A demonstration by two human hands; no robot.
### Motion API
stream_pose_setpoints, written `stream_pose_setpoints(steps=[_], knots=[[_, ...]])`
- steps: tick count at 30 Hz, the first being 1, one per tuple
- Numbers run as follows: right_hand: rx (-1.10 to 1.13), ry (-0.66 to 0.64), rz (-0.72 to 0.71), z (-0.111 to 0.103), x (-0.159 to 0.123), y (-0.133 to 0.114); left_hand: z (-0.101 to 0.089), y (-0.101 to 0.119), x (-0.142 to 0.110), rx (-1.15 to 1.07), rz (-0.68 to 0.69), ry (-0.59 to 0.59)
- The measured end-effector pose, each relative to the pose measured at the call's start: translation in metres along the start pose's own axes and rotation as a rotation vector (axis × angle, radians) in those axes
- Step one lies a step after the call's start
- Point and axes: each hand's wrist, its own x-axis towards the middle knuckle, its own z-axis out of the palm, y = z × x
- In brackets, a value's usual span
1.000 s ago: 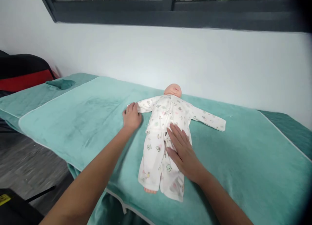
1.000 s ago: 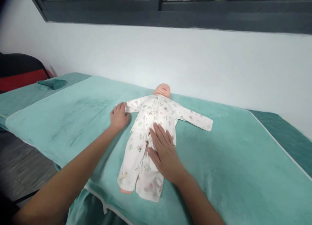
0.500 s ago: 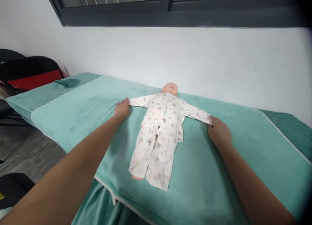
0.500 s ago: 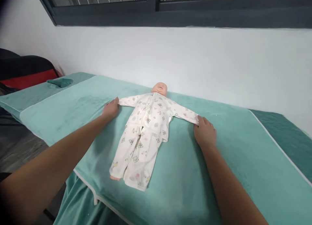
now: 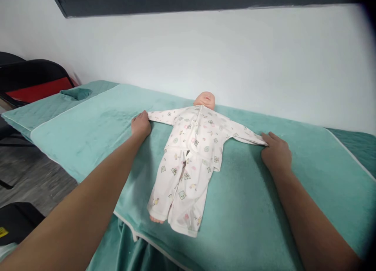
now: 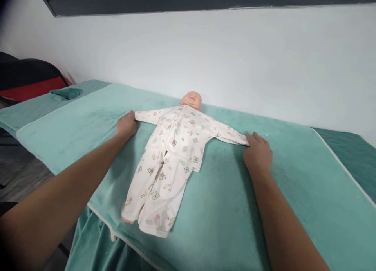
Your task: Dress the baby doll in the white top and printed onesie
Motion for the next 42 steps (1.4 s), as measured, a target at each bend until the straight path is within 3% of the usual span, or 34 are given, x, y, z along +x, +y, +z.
stream_pose_setpoints(steps=[3,6,11,17,21,24,27,33,42], knots=[[-0.046,-0.009,-0.018,0.003,-0.007,-0.004,-0.003,0.001,-0.004,-0.016,-0.014,0.005],[-0.033,0.129,-0.072,0.009,-0.02,-0.013,-0.005,0.001,-0.016,-0.041,-0.097,0.025],[0.22,0.174,-0.363,0.016,-0.06,-0.059,-0.008,0.004,-0.061,-0.041,-0.097,0.039],[0.61,0.03,-0.435,0.008,-0.164,-0.132,-0.009,0.015,-0.13,0.033,0.078,0.111],[0.831,0.001,-0.252,-0.004,-0.247,-0.165,-0.014,0.012,-0.154,0.022,0.127,0.122],[0.926,-0.068,-0.169,-0.011,-0.283,-0.186,-0.015,0.008,-0.159,-0.002,0.155,0.138],[0.835,-0.119,-0.209,-0.01,-0.289,-0.205,-0.015,0.008,-0.158,-0.033,0.146,0.173],[0.517,0.13,-0.355,0.004,-0.276,-0.22,-0.015,0.008,-0.158,-0.073,0.158,0.204],[0.583,0.201,-0.42,-0.024,-0.284,-0.236,-0.014,0.009,-0.156,-0.147,0.146,0.203]])
